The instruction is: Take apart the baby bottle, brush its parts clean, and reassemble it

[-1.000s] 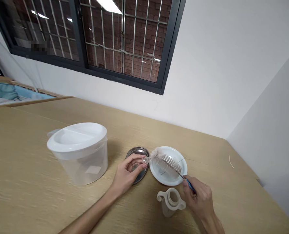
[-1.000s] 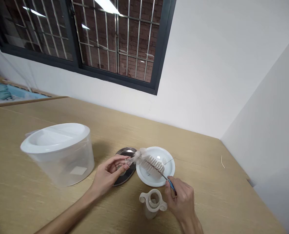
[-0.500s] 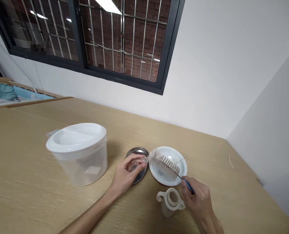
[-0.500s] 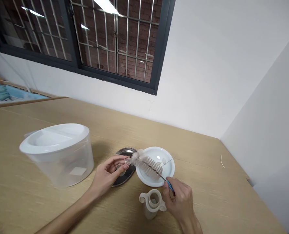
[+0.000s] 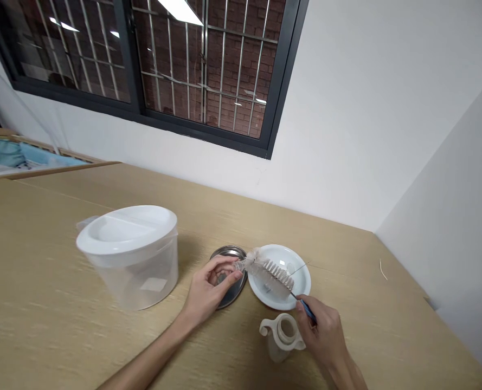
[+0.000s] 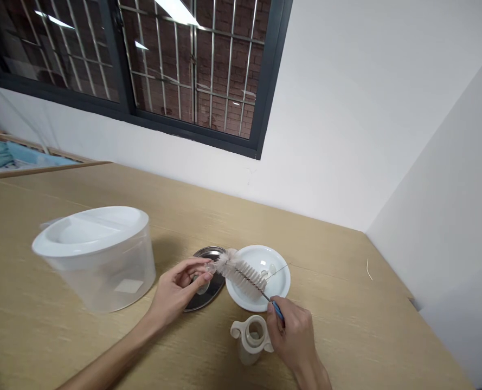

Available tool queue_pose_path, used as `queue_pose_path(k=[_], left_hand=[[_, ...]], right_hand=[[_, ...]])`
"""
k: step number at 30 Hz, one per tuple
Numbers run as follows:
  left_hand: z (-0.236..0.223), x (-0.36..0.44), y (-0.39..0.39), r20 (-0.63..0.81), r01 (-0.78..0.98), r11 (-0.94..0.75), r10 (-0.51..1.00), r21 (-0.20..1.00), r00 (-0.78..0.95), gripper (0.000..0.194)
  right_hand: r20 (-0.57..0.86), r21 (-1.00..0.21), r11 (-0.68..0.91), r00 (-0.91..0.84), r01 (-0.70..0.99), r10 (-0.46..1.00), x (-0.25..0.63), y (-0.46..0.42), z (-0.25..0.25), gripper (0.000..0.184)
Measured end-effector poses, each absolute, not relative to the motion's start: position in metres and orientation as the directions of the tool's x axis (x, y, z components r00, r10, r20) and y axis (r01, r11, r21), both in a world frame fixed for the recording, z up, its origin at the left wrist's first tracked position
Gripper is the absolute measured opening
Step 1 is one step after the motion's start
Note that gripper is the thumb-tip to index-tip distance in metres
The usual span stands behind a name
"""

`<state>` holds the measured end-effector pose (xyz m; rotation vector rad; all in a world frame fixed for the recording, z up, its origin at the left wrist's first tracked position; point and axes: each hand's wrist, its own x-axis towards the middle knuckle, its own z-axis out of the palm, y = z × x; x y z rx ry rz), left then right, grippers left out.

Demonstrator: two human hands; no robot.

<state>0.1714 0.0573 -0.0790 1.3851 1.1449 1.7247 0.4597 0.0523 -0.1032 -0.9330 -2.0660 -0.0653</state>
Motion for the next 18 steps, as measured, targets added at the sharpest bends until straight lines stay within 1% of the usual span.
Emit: queue_pose_path(k=[13,18], left_hand=[[-0.0837,0.1703,0.0597,0.453,0.071,-0.450,0.855,0.890,-0.254,0.026],[-0.0832,0.1708,0.0601,0.464,0.089,-0.457,0.852,0.885,-0.242,0.027]], right_hand=[[0.686,-0.312,0.684,-0.342,0.659,0.642,0.4579,0.0520,-0.1046,0.025],[0.698,-0.300,0.692,-0.343,0.657,0.628,0.4585,0.0517,-0.1042,0.023]])
